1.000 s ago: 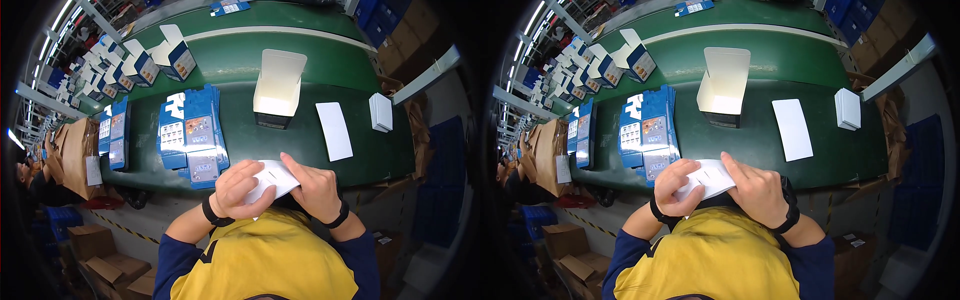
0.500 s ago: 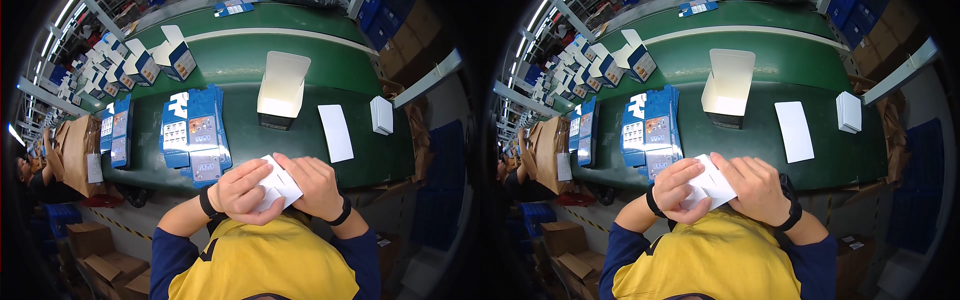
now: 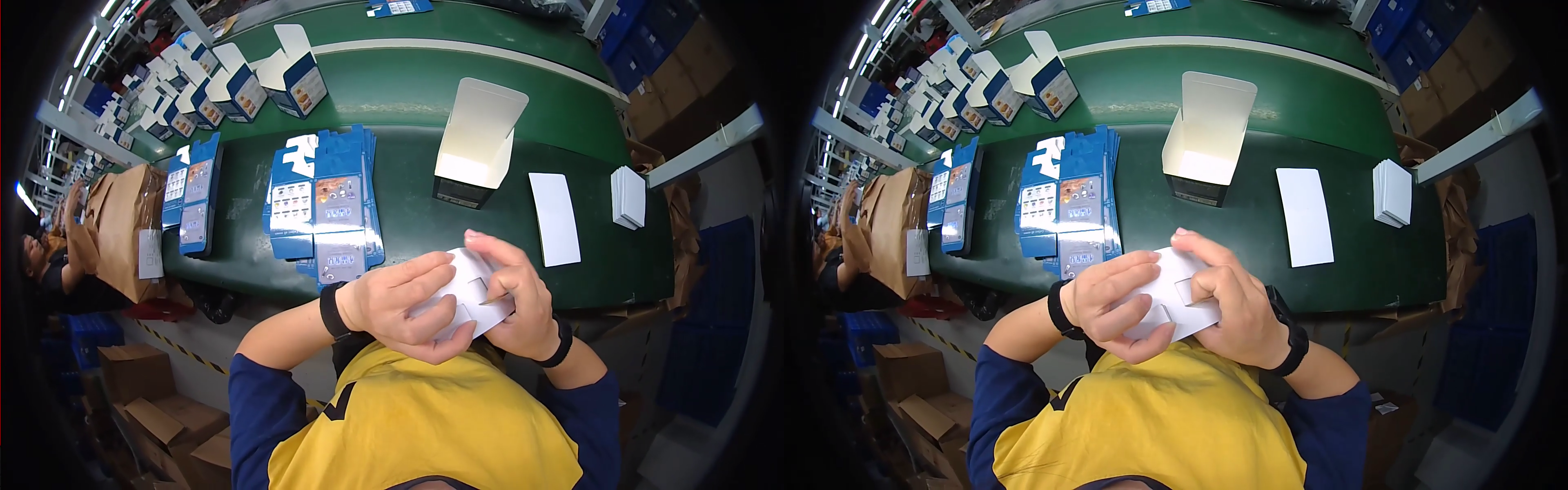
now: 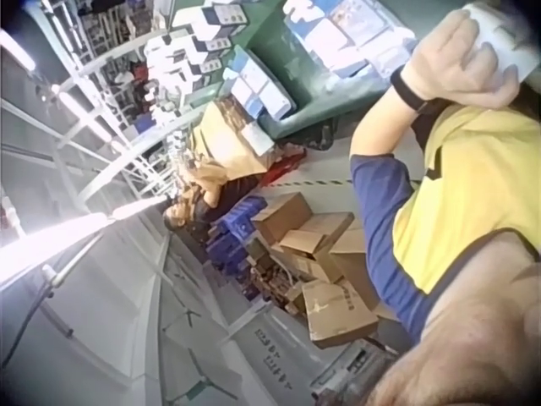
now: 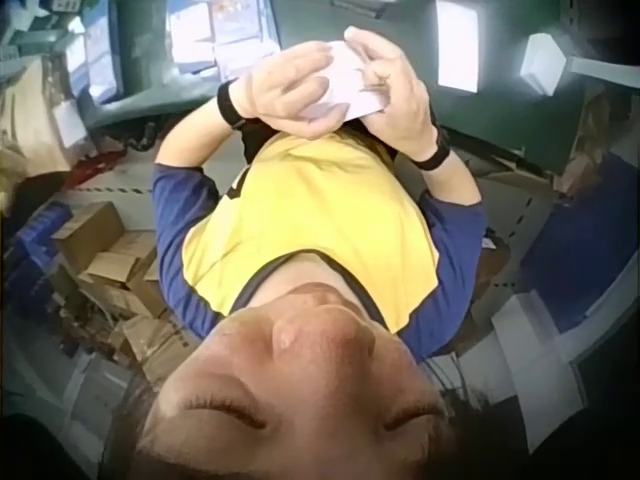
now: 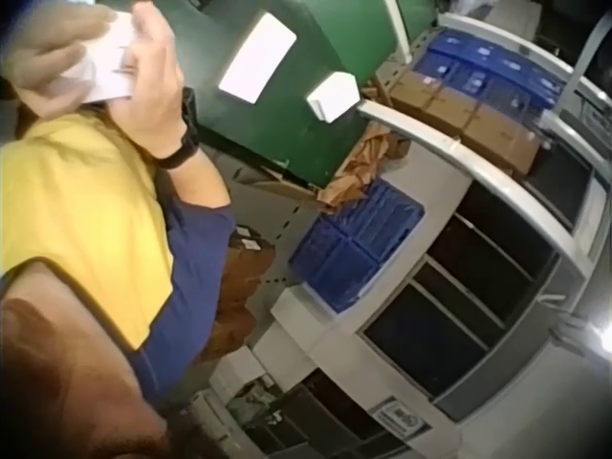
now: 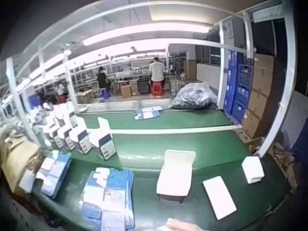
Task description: Assembling, folding, and packing cardboard boxes with paper inserts on an industrial assembly line.
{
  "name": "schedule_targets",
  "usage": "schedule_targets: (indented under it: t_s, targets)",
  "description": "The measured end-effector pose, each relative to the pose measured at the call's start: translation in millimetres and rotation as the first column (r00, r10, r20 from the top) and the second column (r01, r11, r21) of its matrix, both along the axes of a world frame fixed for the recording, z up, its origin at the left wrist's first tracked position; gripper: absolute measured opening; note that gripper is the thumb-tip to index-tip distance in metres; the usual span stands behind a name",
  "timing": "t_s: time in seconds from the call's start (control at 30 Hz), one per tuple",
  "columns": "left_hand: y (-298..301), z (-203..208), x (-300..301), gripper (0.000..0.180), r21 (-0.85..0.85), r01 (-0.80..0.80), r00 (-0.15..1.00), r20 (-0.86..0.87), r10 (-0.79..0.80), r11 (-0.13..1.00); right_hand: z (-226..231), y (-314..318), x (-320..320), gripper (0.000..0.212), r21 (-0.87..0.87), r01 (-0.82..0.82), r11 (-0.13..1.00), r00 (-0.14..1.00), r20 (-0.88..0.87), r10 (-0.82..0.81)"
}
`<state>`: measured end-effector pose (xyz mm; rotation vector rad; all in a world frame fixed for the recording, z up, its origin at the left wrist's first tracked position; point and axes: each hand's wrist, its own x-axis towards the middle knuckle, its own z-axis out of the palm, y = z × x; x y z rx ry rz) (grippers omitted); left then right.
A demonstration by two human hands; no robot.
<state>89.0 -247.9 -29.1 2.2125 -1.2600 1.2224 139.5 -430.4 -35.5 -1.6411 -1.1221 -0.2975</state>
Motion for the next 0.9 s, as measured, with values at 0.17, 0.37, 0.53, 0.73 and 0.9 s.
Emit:
schedule_targets:
  t_s: [0.17, 0.37, 0.53, 0.73, 0.9]
  targets:
    - [-3.2, 2.6, 17.6, 0.032, 0.054, -0.02, 0.999, 0.042, 0.017, 0.998, 6.1, -5.8, 3.5, 0.048, -0.243, 0.003, 0.97, 0.988, -0.149, -0.041]
    - [14.0, 13.7, 62.9, 0.05, -0.142, -0.14, 0.989, 0.028, 0.145, 0.98, 23.5, -10.9, 58.0, 0.048, -0.229, 0.098, 0.969, 0.988, 0.142, -0.067]
    - [53.0, -25.4, 107.3, 0.135, -0.343, -0.386, 0.542, -0.836, -0.091, 0.856, 23.9, 24.8, 111.0, 0.021, 0.117, 0.291, 0.949, 0.919, -0.308, -0.244]
    - [47.2, -53.2, 128.7, 0.134, -0.384, -0.302, 0.284, -0.91, -0.302, 0.872, -11.3, 53.3, 129.8, 0.026, -0.14, 0.458, 0.878, 0.872, -0.119, -0.474]
    - [7.8, -50.7, 101.7, 0.12, -0.174, -0.534, 0.39, -0.919, 0.059, 0.828, -34.9, 39.7, 130.1, 0.038, -0.028, 0.4, 0.916, 0.906, 0.165, -0.39]
